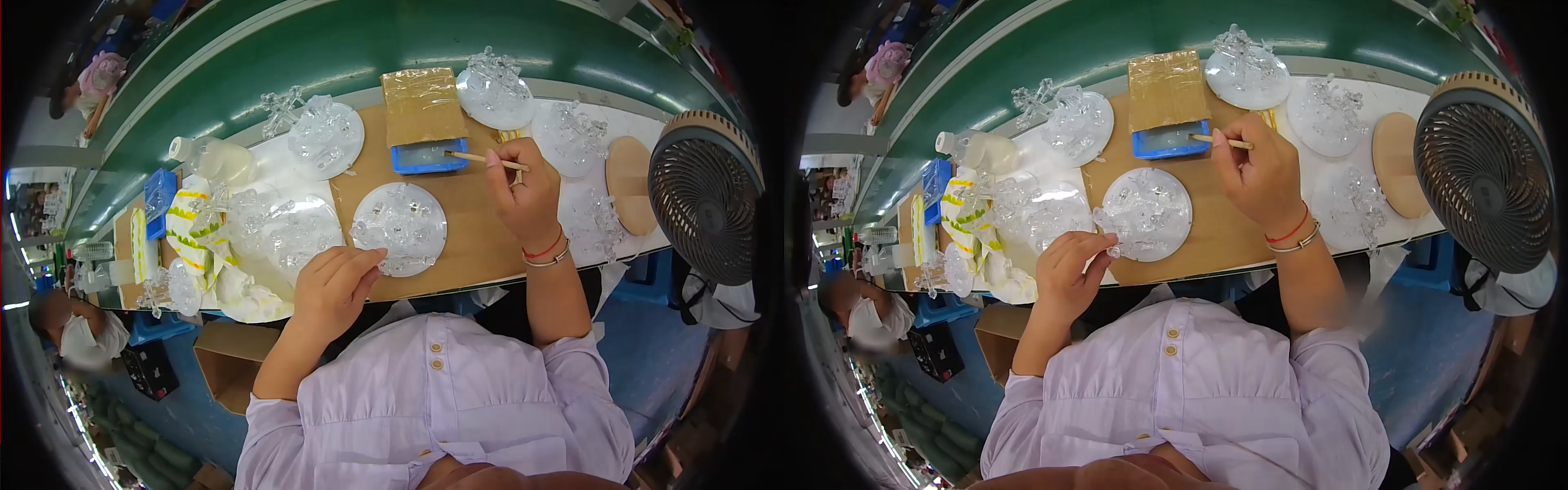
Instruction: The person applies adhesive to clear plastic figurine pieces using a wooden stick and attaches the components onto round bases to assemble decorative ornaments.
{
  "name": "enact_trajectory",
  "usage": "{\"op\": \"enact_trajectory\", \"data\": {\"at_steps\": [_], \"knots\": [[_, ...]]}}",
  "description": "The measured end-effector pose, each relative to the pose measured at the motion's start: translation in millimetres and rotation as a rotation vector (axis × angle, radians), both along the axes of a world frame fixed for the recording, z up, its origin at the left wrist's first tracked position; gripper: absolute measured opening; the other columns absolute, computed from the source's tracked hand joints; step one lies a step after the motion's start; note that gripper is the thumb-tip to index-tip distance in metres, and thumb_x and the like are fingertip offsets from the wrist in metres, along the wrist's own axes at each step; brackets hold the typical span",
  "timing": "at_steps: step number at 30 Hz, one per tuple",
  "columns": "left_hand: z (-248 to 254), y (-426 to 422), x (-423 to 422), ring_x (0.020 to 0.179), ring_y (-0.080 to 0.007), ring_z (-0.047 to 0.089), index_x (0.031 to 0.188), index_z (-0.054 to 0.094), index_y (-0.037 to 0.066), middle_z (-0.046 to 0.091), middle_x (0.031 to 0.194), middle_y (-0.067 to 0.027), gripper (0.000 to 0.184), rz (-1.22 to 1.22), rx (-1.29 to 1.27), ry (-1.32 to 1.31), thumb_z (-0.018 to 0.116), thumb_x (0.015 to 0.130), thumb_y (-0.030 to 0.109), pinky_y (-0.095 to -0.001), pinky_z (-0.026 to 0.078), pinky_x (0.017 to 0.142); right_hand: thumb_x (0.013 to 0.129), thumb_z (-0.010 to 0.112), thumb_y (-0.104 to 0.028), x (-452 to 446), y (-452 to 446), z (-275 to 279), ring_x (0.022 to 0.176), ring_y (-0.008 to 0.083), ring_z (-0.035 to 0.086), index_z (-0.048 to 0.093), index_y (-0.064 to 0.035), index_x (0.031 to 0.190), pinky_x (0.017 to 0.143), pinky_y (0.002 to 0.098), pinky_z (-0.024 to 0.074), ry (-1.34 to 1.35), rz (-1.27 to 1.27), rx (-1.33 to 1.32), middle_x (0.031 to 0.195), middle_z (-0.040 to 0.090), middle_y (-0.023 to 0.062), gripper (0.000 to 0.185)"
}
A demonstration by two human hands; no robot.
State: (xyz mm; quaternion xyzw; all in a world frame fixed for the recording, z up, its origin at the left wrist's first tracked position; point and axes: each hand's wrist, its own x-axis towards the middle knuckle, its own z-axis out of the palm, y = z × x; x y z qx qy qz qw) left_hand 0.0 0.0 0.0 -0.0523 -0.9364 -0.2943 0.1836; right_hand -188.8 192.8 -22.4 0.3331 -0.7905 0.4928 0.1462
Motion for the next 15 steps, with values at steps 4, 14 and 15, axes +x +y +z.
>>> {"op": "enact_trajectory", "data": {"at_steps": [4,14,15], "knots": [[-5.1,13.4,-6.1,0.070,-0.0229,0.062,0.096,0.064,0.005,0.064,0.078,-0.0080,0.028,-0.004,0.041,0.063,0.073,0.070,-0.002,-0.0319,0.049,0.060,0.086,0.063,-0.005,0.4,5.1,4.8,0.052,0.0102,0.052,0.054,-0.0022,0.082,0.049,0.0239,0.0420,0.002,0.005,-0.010,0.065,0.058,0.0051,0.011],[-16.4,30.5,-6.7,0.072,-0.0246,0.062,0.097,0.061,0.004,0.066,0.082,-0.0084,0.033,0.058,0.093,0.131,0.078,0.069,0.000,-0.0326,0.049,0.061,0.089,0.056,0.002,22.7,50.8,11.6,0.060,0.0098,0.052,0.047,0.0004,0.092,0.059,0.0209,0.0434,0.005,0.028,-0.269,0.080,0.061,0.0136,0.010],[-17.3,29.7,-5.2,0.072,-0.0246,0.062,0.097,0.061,0.004,0.066,0.082,-0.0084,0.033,0.046,0.095,0.120,0.078,0.069,0.000,-0.0326,0.049,0.061,0.089,0.056,0.002,28.2,59.7,10.2,0.060,0.0098,0.052,0.047,0.0004,0.092,0.059,0.0209,0.0434,-0.004,0.013,-0.268,0.080,0.061,0.0136,0.010]]}}
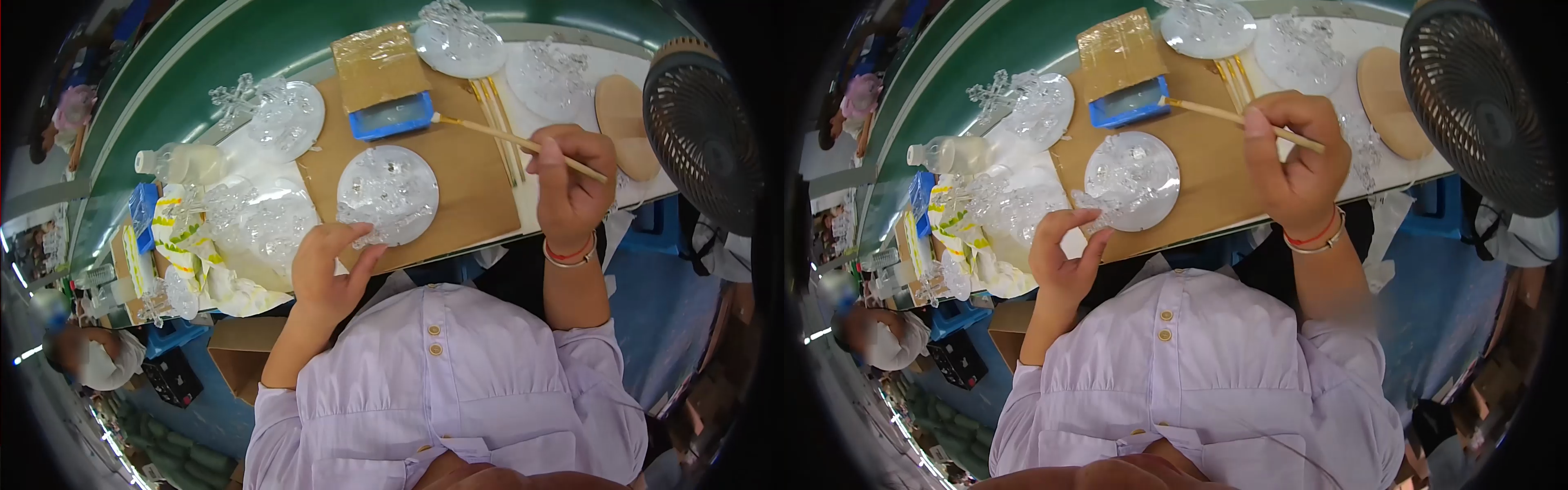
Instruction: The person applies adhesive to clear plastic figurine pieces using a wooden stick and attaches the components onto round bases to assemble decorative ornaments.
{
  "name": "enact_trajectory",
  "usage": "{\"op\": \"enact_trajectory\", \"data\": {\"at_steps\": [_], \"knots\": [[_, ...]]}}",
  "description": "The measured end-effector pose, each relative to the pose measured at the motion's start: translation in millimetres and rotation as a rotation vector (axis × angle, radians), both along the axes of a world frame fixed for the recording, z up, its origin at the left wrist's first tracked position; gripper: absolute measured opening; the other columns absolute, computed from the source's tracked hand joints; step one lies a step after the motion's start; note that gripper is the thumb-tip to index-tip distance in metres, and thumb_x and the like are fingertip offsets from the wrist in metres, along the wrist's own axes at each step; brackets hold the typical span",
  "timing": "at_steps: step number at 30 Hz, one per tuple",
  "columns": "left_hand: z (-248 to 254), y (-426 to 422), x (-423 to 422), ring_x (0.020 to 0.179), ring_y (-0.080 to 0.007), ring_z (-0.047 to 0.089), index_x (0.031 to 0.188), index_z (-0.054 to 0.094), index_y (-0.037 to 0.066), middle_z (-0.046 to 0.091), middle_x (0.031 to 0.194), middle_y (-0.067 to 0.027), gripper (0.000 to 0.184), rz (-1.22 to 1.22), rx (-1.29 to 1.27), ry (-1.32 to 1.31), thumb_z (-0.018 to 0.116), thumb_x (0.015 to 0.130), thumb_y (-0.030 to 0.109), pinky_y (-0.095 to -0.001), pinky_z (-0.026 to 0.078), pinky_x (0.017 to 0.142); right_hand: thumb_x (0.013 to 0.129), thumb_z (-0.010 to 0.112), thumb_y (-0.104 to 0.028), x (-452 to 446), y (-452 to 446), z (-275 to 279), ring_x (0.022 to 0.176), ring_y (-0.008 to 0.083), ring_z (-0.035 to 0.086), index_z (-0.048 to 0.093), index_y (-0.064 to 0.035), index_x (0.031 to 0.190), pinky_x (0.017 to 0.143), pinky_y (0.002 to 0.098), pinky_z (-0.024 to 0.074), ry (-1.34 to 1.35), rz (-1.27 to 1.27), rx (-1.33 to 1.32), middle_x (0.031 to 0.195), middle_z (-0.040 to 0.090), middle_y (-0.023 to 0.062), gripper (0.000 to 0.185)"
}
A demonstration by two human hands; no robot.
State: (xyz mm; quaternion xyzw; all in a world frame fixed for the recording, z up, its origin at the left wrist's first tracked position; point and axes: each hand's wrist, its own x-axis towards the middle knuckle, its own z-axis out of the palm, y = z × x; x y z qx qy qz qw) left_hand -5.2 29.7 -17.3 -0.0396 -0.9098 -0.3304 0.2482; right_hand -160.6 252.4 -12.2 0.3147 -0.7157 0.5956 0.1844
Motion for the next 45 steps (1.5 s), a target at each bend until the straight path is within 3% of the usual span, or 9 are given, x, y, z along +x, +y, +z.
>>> {"op": "enact_trajectory", "data": {"at_steps": [4,6,11,18,30,40,42,45], "knots": [[-6.4,-5.6,6.9,0.078,-0.0240,0.064,0.101,0.059,0.004,0.069,0.089,-0.0077,0.040,-0.013,0.035,-0.014,0.079,0.067,-0.002,-0.0321,0.050,0.065,0.091,0.049,0.004,25.9,24.5,-7.6,0.058,0.0103,0.051,0.044,-0.0004,0.094,0.058,0.0214,0.0442,-0.131,0.077,-0.103,0.081,0.060,0.0170,0.007],[-7.8,-4.6,7.5,0.077,-0.0238,0.064,0.101,0.059,0.004,0.069,0.087,-0.0076,0.038,0.026,0.013,-0.017,0.078,0.069,-0.003,-0.0313,0.050,0.066,0.091,0.049,0.004,33.5,30.0,-17.1,0.059,0.0104,0.051,0.044,-0.0008,0.094,0.058,0.0217,0.0443,-0.117,0.116,-0.012,0.081,0.060,0.0171,0.008],[-6.1,-4.6,11.0,0.076,-0.0231,0.065,0.098,0.059,0.004,0.069,0.087,-0.0074,0.034,0.060,0.018,-0.015,0.077,0.070,-0.003,-0.0305,0.050,0.066,0.091,0.049,0.005,36.6,30.0,-31.3,0.067,0.0099,0.053,0.044,-0.0004,0.095,0.064,0.0218,0.0448,-0.274,0.140,0.043,0.087,0.059,0.0133,0.008],[-5.5,-11.2,12.8,0.077,-0.0224,0.065,0.099,0.060,0.003,0.069,0.088,-0.0080,0.034,0.079,0.038,-0.065,0.078,0.070,-0.001,-0.0296,0.051,0.070,0.091,0.050,0.004,34.1,24.6,-38.2,0.067,0.0089,0.053,0.045,-0.0005,0.093,0.064,0.0214,0.0444,-0.382,0.203,0.049,0.086,0.059,0.0120,0.007],[-12.2,-0.8,16.8,0.075,-0.0170,0.068,0.101,0.060,0.000,0.069,0.086,-0.0105,0.034,0.114,0.165,-0.074,0.078,0.072,0.000,-0.0260,0.053,0.069,0.086,0.056,0.005,61.1,28.6,-30.6,0.061,0.0114,0.055,0.049,0.0005,0.087,0.056,0.0228,0.0442,-0.150,0.167,0.087,0.078,0.063,0.0140,0.008],[-12.4,4.7,16.5,0.076,-0.0170,0.068,0.103,0.060,0.000,0.069,0.084,-0.0108,0.036,0.102,0.179,-0.070,0.078,0.072,0.000,-0.0260,0.053,0.068,0.078,0.061,0.006,69.3,10.1,-35.4,0.058,0.0226,0.059,0.053,-0.0009,0.083,0.053,0.0282,0.0466,-0.017,0.138,0.094,0.074,0.063,0.0127,0.011],[-13.0,3.9,18.7,0.078,-0.0135,0.063,0.112,0.057,0.000,0.068,0.087,-0.0090,0.045,0.103,0.195,-0.126,0.079,0.072,-0.001,-0.0260,0.048,0.079,0.076,0.063,0.005,70.2,9.1,-35.6,0.057,0.0248,0.059,0.054,-0.0017,0.082,0.052,0.0298,0.0467,-0.018,0.131,0.086,0.071,0.062,0.0102,0.012],[-14.1,3.1,15.7,0.076,-0.0172,0.069,0.107,0.060,0.000,0.069,0.085,-0.0111,0.039,0.090,0.182,-0.066,0.078,0.072,0.000,-0.0263,0.053,0.070,0.077,0.062,0.004,70.1,10.8,-32.7,0.057,0.0259,0.059,0.054,-0.0016,0.081,0.052,0.0305,0.0469,-0.021,0.137,0.131,0.070,0.061,0.0109,0.011]]}}
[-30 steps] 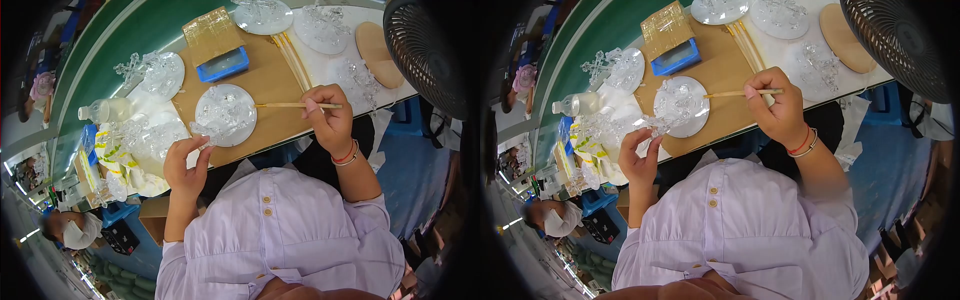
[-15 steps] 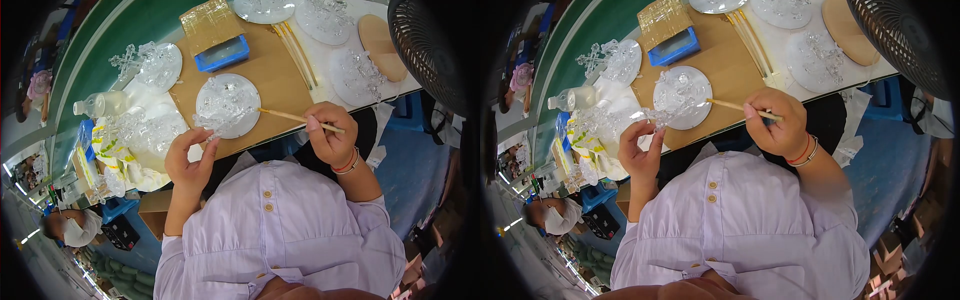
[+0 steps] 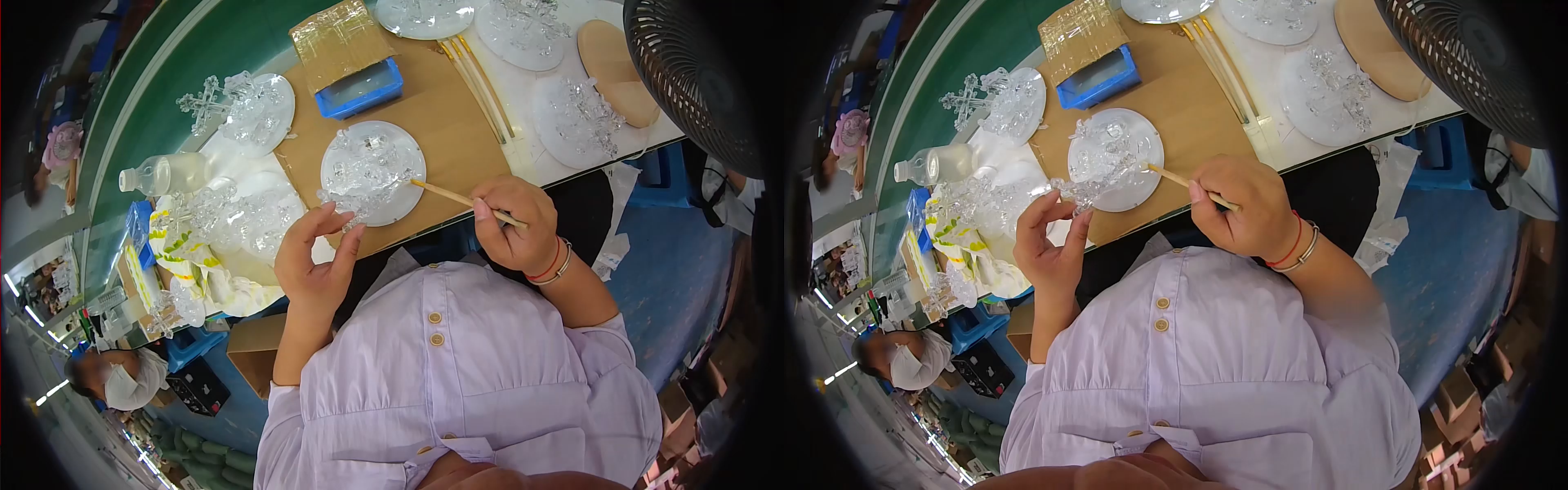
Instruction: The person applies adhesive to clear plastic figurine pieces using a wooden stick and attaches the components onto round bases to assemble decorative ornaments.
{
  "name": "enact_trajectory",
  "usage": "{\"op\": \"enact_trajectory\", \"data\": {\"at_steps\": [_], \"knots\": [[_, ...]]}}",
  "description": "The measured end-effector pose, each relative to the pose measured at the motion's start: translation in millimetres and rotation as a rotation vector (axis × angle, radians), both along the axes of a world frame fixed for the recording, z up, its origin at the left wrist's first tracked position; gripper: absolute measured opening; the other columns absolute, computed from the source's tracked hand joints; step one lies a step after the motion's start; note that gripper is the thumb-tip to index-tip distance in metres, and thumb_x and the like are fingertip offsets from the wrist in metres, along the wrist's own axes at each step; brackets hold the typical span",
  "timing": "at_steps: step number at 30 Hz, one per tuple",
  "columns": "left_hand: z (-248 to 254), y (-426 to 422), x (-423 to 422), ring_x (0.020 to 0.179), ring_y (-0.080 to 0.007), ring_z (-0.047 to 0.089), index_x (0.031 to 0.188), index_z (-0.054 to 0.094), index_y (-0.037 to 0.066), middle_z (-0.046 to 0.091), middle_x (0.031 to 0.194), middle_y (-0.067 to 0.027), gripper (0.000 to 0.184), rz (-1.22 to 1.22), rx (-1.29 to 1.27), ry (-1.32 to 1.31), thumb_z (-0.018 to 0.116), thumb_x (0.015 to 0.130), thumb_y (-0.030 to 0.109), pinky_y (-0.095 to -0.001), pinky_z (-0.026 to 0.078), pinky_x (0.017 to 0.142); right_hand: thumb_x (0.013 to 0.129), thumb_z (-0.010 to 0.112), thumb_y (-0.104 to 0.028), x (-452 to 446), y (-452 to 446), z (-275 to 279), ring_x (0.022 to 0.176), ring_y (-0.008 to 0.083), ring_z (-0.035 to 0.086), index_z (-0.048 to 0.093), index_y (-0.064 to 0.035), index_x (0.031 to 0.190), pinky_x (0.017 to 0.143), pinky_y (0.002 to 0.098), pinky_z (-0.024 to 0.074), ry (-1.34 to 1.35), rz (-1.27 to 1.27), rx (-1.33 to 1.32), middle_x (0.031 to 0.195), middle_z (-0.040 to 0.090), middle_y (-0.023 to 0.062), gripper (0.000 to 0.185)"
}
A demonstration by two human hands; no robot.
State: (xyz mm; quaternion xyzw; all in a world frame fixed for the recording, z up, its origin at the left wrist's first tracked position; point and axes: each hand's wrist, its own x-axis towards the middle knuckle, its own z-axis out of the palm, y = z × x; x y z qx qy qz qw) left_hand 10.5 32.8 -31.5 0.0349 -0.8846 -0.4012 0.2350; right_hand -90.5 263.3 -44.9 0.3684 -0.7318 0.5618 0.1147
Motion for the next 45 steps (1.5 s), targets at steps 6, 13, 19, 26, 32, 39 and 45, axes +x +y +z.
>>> {"op": "enact_trajectory", "data": {"at_steps": [6,13,19,26,32,39,45], "knots": [[-0.7,1.2,0.0,0.079,-0.0183,0.070,0.109,0.059,0.000,0.068,0.086,-0.0114,0.041,-0.005,0.024,-0.005,0.078,0.073,-0.001,-0.0271,0.053,0.072,0.081,0.058,0.006,-5.6,4.1,1.5,0.058,0.0223,0.059,0.051,-0.0008,0.084,0.054,0.0273,0.0465,0.027,-0.039,0.053,0.075,0.063,0.0142,0.010],[0.8,1.9,-0.4,0.080,-0.0188,0.070,0.110,0.058,-0.001,0.068,0.086,-0.0113,0.042,-0.021,0.019,-0.009,0.078,0.073,-0.001,-0.0272,0.053,0.074,0.080,0.059,0.006,-11.9,-0.8,5.6,0.058,0.0228,0.059,0.051,-0.0011,0.084,0.054,0.0279,0.0467,0.110,-0.076,0.067,0.076,0.063,0.0133,0.011],[-0.9,1.9,0.8,0.080,-0.0177,0.070,0.112,0.057,0.000,0.069,0.085,-0.0111,0.044,-0.013,0.021,-0.012,0.078,0.074,0.000,-0.0268,0.052,0.075,0.078,0.060,0.006,-14.0,-3.9,1.7,0.061,0.0248,0.059,0.052,-0.0022,0.084,0.056,0.0303,0.0479,0.150,-0.078,0.058,0.078,0.063,0.0116,0.012],[0.7,3.1,-0.3,0.081,-0.0174,0.069,0.113,0.056,0.000,0.069,0.085,-0.0112,0.045,-0.004,0.027,-0.033,0.078,0.073,0.000,-0.0276,0.052,0.077,0.077,0.060,0.006,-6.0,2.9,3.2,0.064,0.0259,0.060,0.054,-0.0028,0.085,0.057,0.0315,0.0482,0.148,-0.009,0.070,0.077,0.062,0.0099,0.013],[1.2,4.6,-1.7,0.081,-0.0177,0.069,0.113,0.056,-0.001,0.069,0.084,-0.0112,0.045,-0.006,0.040,-0.025,0.078,0.073,-0.001,-0.0281,0.052,0.078,0.075,0.061,0.006,-11.4,0.3,4.4,0.063,0.0264,0.059,0.053,-0.0029,0.082,0.058,0.0318,0.0482,0.186,-0.028,0.095,0.077,0.061,0.0101,0.014],[-1.6,10.1,-5.3,0.075,-0.0158,0.068,0.111,0.057,-0.001,0.069,0.084,-0.0121,0.043,-0.008,0.090,-0.016,0.077,0.073,-0.002,-0.0250,0.052,0.068,0.075,0.060,0.006,-1.6,5.2,6.7,0.063,0.0273,0.059,0.052,-0.0027,0.081,0.058,0.0326,0.0483,0.133,0.008,0.082,0.076,0.061,0.0102,0.013],[-4.3,23.7,-10.4,0.068,-0.0135,0.064,0.110,0.058,-0.001,0.069,0.084,-0.0122,0.044,-0.037,0.106,0.005,0.080,0.072,0.002,-0.0228,0.051,0.061,0.075,0.060,0.006,-1.4,6.5,5.2,0.064,0.0277,0.060,0.053,-0.0026,0.082,0.058,0.0321,0.0482,0.147,0.017,0.095,0.076,0.061,0.0103,0.013]]}}
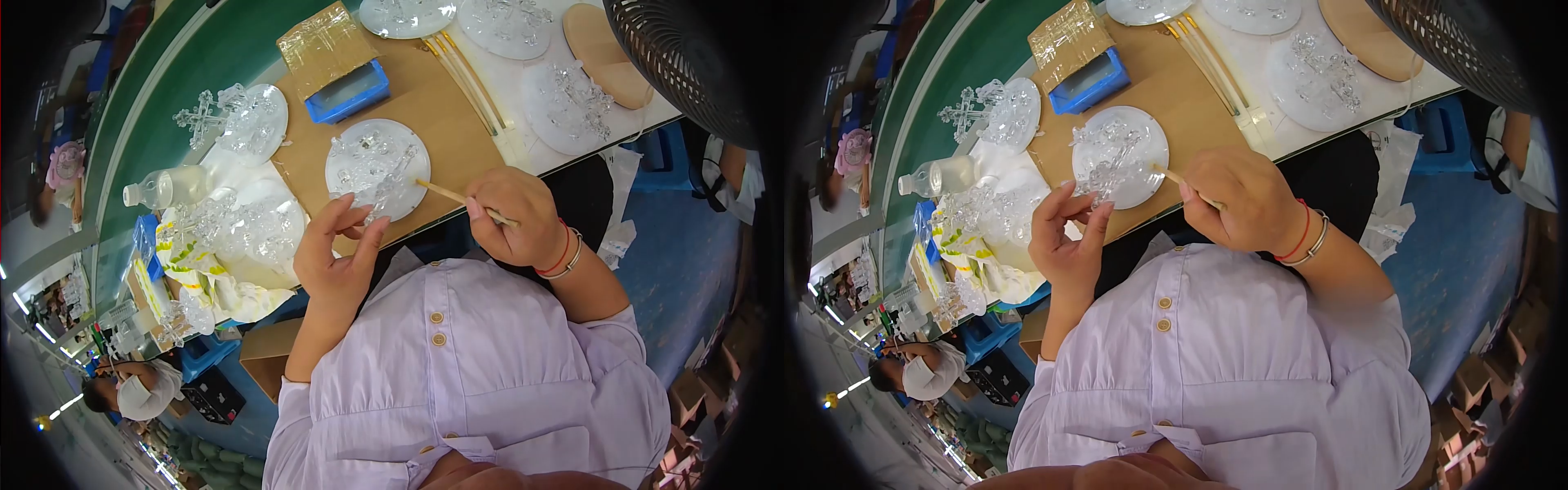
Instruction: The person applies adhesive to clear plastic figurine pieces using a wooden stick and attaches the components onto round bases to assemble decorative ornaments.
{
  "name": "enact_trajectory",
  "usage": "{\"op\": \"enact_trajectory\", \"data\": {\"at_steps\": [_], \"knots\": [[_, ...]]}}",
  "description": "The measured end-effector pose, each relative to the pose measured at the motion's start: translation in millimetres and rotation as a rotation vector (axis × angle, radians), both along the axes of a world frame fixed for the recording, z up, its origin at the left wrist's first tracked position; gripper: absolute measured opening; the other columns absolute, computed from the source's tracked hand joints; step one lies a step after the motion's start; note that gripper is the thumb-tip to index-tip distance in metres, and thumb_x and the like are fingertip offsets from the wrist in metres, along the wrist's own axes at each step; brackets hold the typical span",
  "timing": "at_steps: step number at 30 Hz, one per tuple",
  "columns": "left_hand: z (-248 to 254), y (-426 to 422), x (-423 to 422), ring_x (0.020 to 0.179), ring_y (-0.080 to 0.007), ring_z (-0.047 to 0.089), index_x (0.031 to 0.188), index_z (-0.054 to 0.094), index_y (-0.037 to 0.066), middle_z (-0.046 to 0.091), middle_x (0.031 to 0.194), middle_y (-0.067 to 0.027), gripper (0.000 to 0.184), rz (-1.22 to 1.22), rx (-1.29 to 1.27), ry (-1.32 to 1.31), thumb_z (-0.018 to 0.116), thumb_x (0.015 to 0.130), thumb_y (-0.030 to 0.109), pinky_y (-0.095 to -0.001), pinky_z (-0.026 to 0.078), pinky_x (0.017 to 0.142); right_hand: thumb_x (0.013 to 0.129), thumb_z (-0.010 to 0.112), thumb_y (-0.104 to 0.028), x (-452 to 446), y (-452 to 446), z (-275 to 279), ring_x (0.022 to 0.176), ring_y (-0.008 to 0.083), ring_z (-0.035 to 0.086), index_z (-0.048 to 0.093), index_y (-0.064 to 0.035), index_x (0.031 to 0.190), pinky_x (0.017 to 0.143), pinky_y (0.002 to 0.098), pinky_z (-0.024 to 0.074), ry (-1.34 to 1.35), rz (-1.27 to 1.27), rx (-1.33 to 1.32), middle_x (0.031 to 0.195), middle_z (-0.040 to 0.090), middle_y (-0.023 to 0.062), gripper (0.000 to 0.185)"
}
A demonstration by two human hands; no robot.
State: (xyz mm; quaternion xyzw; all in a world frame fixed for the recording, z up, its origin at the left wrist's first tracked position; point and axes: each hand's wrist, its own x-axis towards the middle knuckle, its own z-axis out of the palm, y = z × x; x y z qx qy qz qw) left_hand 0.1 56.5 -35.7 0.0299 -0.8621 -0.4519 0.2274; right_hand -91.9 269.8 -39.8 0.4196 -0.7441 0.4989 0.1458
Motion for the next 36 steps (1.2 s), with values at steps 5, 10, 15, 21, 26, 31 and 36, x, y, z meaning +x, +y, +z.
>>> {"op": "enact_trajectory", "data": {"at_steps": [5,10,15,21,26,31,36], "knots": [[5.9,2.9,1.5,0.075,-0.0169,0.064,0.109,0.059,0.001,0.068,0.087,-0.0096,0.044,-0.024,-0.081,0.001,0.081,0.071,0.004,-0.0254,0.049,0.063,0.077,0.059,0.006,-1.9,-0.1,2.0,0.064,0.0276,0.060,0.053,-0.0018,0.082,0.057,0.0325,0.0483,-0.033,-0.048,0.018,0.076,0.061,0.0108,0.011],[17.0,-20.9,-6.0,0.088,-0.0251,0.062,0.105,0.061,0.003,0.066,0.095,-0.0093,0.034,-0.009,-0.329,0.082,0.076,0.074,0.005,-0.0316,0.049,0.074,0.079,0.059,0.006,0.0,4.4,3.6,0.063,0.0271,0.059,0.054,-0.0015,0.083,0.057,0.0323,0.0479,-0.048,-0.006,-0.017,0.076,0.061,0.0121,0.010],[20.1,-30.5,-19.5,0.093,-0.0286,0.063,0.106,0.063,0.004,0.066,0.101,-0.0103,0.032,-0.172,-0.347,0.033,0.072,0.076,0.001,-0.0341,0.049,0.080,0.079,0.060,0.005,-7.4,2.9,1.4,0.064,0.0269,0.060,0.054,-0.0012,0.084,0.057,0.0317,0.0477,-0.028,-0.070,0.006,0.077,0.060,0.0122,0.010],[12.2,-27.2,-19.2,0.086,-0.0248,0.066,0.101,0.065,0.005,0.068,0.096,-0.0102,0.028,-0.142,-0.276,-0.078,0.074,0.075,0.001,-0.0313,0.051,0.074,0.079,0.060,0.006,-8.3,8.9,4.5,0.065,0.0284,0.059,0.054,-0.0007,0.085,0.059,0.0329,0.0483,0.030,0.003,0.084,0.077,0.060,0.0121,0.011],[12.1,-27.3,-18.0,0.082,-0.0222,0.067,0.099,0.066,0.006,0.069,0.092,-0.0091,0.026,-0.108,-0.216,-0.126,0.075,0.075,0.003,-0.0301,0.052,0.071,0.077,0.060,0.007,-6.0,7.2,7.9,0.066,0.0290,0.059,0.053,-0.0005,0.086,0.060,0.0339,0.0486,0.010,0.008,0.015,0.077,0.059,0.0121,0.013],[10.0,-26.5,-16.9,0.080,-0.0198,0.067,0.098,0.067,0.006,0.069,0.090,-0.0082,0.025,-0.091,-0.190,-0.120,0.076,0.075,0.004,-0.0284,0.052,0.070,0.077,0.059,0.007,-4.9,8.8,6.0,0.065,0.0290,0.059,0.053,-0.0004,0.086,0.059,0.0341,0.0485,-0.002,0.037,0.095,0.077,0.059,0.0120,0.013],[8.7,-23.3,-13.5,0.078,-0.0198,0.067,0.097,0.067,0.006,0.068,0.088,-0.0085,0.025,-0.072,-0.168,-0.127,0.076,0.074,0.005,-0.0280,0.052,0.069,0.077,0.060,0.007,0.0,8.4,6.6,0.065,0.0295,0.059,0.054,-0.0003,0.086,0.060,0.0347,0.0487,-0.018,0.076,0.049,0.077,0.059,0.0120,0.013]]}}
